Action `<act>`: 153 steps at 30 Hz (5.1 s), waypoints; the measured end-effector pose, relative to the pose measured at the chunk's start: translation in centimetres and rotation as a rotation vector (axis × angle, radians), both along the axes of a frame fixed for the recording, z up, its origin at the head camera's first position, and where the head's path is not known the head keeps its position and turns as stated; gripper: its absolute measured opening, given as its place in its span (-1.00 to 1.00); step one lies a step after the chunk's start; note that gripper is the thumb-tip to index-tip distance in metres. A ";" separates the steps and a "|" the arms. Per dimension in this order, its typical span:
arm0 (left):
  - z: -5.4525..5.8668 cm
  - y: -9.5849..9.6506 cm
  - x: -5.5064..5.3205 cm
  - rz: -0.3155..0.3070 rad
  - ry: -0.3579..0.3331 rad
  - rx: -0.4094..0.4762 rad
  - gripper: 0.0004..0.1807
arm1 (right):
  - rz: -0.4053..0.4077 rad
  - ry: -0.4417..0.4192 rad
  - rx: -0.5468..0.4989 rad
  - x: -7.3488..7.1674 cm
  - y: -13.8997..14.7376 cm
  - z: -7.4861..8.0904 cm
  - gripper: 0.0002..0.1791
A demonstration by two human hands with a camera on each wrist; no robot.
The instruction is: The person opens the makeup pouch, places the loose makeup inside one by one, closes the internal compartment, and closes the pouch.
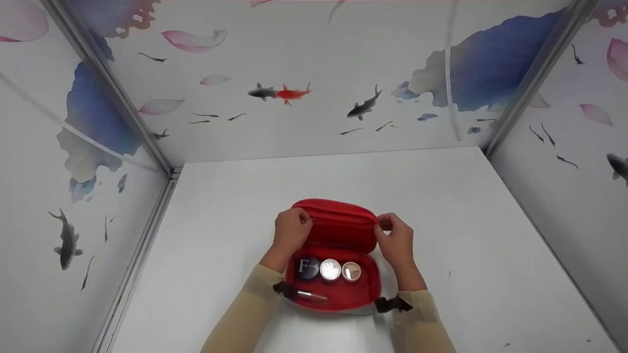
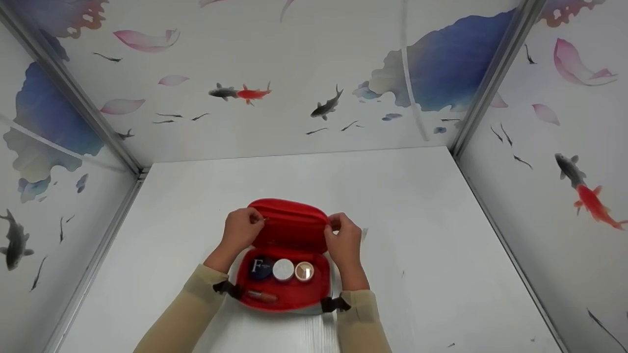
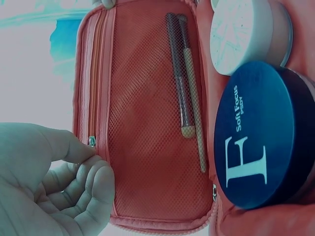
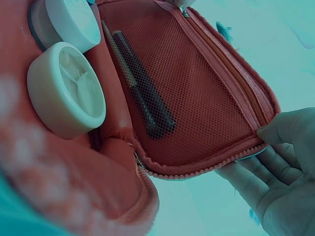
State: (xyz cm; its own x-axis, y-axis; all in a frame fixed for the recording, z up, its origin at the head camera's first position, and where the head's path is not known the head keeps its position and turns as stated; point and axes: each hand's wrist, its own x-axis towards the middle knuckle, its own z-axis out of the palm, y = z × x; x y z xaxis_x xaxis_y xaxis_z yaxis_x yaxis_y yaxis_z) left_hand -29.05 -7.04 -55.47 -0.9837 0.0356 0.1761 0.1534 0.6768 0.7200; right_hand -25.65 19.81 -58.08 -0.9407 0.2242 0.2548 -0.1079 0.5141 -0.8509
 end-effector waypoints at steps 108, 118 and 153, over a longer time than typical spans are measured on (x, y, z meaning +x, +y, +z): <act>2.7 -5.8 4.9 -0.232 -0.283 -0.279 -0.89 | 0.258 0.054 0.216 7.2 3.3 -3.1 -0.58; 4.1 0.1 2.2 -0.368 -0.302 -0.442 -0.79 | 0.272 0.061 0.273 7.7 3.2 -4.3 -0.55; 0.7 7.3 -0.7 -0.457 -0.418 -0.685 -0.64 | 0.405 -0.323 0.310 1.4 4.8 -0.9 -0.69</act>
